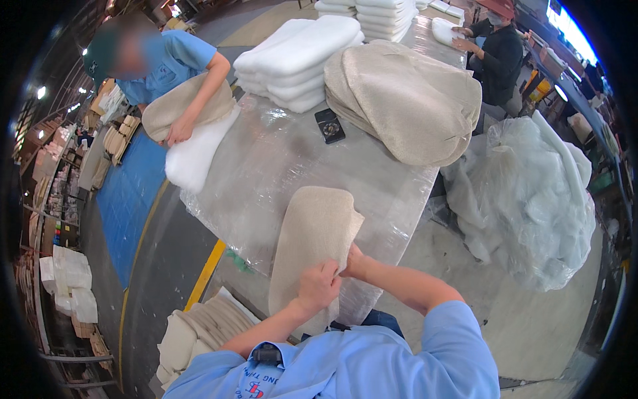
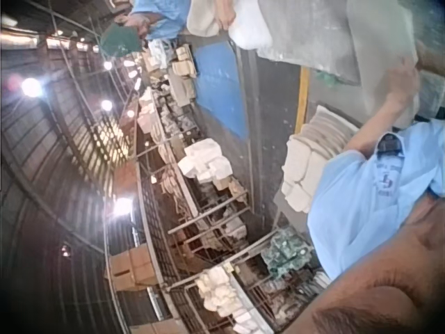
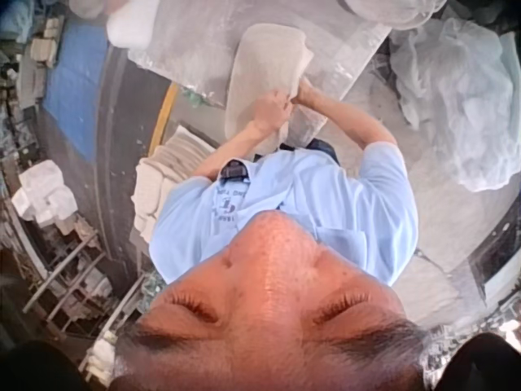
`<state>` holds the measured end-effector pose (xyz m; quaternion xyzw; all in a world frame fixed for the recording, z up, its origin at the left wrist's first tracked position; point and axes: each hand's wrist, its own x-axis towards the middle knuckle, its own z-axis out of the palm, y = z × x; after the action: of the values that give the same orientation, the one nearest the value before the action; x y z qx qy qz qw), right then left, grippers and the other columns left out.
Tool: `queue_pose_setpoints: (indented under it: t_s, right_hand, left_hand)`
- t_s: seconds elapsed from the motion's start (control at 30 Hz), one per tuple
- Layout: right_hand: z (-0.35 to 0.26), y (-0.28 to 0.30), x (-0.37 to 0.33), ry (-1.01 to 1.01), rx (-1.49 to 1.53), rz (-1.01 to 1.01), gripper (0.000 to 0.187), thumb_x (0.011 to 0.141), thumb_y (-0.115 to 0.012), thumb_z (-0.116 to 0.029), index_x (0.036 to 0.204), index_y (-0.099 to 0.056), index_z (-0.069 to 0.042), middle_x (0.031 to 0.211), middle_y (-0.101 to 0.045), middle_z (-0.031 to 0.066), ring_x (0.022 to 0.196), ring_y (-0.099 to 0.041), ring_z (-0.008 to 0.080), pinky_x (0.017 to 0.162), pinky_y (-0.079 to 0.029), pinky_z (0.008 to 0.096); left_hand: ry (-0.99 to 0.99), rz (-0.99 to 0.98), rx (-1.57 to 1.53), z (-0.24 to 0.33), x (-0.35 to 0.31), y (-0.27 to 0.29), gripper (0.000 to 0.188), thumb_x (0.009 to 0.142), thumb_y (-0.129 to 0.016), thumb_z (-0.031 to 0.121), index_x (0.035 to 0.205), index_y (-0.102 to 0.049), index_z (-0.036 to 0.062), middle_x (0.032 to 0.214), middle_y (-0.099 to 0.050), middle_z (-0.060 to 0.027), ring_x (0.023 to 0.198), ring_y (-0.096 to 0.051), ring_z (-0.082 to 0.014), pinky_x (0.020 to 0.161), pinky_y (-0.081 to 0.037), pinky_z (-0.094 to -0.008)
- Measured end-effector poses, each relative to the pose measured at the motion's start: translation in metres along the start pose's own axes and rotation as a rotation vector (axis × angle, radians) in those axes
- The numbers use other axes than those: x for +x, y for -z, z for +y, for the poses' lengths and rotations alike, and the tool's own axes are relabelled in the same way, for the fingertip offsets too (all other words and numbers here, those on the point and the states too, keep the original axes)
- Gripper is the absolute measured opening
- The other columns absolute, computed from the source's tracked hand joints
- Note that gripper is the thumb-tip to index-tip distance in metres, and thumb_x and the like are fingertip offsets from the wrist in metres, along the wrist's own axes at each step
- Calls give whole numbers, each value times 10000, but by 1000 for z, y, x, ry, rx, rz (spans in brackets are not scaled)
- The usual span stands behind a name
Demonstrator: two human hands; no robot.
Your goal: The person inserts white foam inserts into beige fabric covers at a work table, then folds and stacks the finished cushions. The person handles foam and covers one at a time, aligning edges and smoothing the fabric before stacking.
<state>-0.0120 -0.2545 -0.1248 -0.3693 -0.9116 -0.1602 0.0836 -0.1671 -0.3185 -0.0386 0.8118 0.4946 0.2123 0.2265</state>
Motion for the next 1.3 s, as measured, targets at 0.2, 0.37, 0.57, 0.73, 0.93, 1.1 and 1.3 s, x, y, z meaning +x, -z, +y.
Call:
queue_pose_setpoints:
  t_s: [0.2, 0.37, 0.57, 0.73, 0.93, 1.1, 1.3]
  right_hand:
    - [6, -11, 17, -106, 636, -166, 614, 1010, -509, -504, 1518, -562, -163, 1561, -568, 84, 1446, -498, 319, 1256, -321, 506]
    - [19, -15, 23, -378, 1129, -334, 630, 1039, -459, -538, 1540, -541, -163, 1563, -571, 84, 1422, -528, 312, 1233, -364, 504]
    - [10, -11, 6, -1411, 2776, -379, 654, 1075, -400, -578, 1566, -515, -162, 1565, -574, 83, 1394, -565, 303, 1205, -416, 501]
    - [16, -27, 9, -1468, 3083, -18, 645, 1109, -365, -563, 1572, -505, -136, 1538, -595, 99, 1342, -618, 286, 1152, -487, 488]
    - [6, -54, 8, -1325, 3171, -6, 694, 1055, -427, -630, 1564, -524, -170, 1558, -577, 87, 1389, -565, 312, 1206, -411, 511]
    - [-4, -60, -18, -592, 2287, -3, 692, 1009, -483, -567, 1606, -483, -218, 1675, -428, 77, 1547, -343, 313, 1295, -201, 540]
    - [4, -62, -4, -227, 1368, -50, 699, 996, -502, -543, 1619, -467, -226, 1708, -380, 76, 1588, -276, 314, 1317, -139, 546]
  left_hand:
    - [-20, -23, -165, -8, 3, -1, 135, 919, -674, 116, 1037, -639, 59, 918, -709, -152, 823, -694, -400, 709, -544, -501]
    - [51, 270, -116, -79, 84, 24, 260, 1032, -572, 141, 1250, -675, 44, 1226, -695, -155, 1130, -636, -386, 986, -496, -492]
    - [211, 11, 33, -134, 107, 8, 499, 1099, -470, 223, 1586, -490, 116, 1694, -387, -114, 1569, -295, -415, 1290, -236, -516]
    - [207, 5, -14, -140, 108, -1, 523, 1102, -461, 226, 1618, -460, 141, 1726, -345, -99, 1598, -253, -404, 1315, -184, -504]
    - [203, -2, -51, -139, 108, 2, 500, 1096, -478, 212, 1589, -499, 132, 1698, -396, -99, 1575, -312, -377, 1304, -237, -471]
    - [236, 32, -68, -143, 120, 4, 464, 1085, -507, 196, 1540, -555, 119, 1656, -462, -102, 1527, -394, -384, 1273, -319, -448]
    - [216, 65, -28, -144, 122, -2, 474, 1081, -509, 198, 1548, -549, 127, 1661, -454, -102, 1525, -392, -384, 1275, -314, -455]
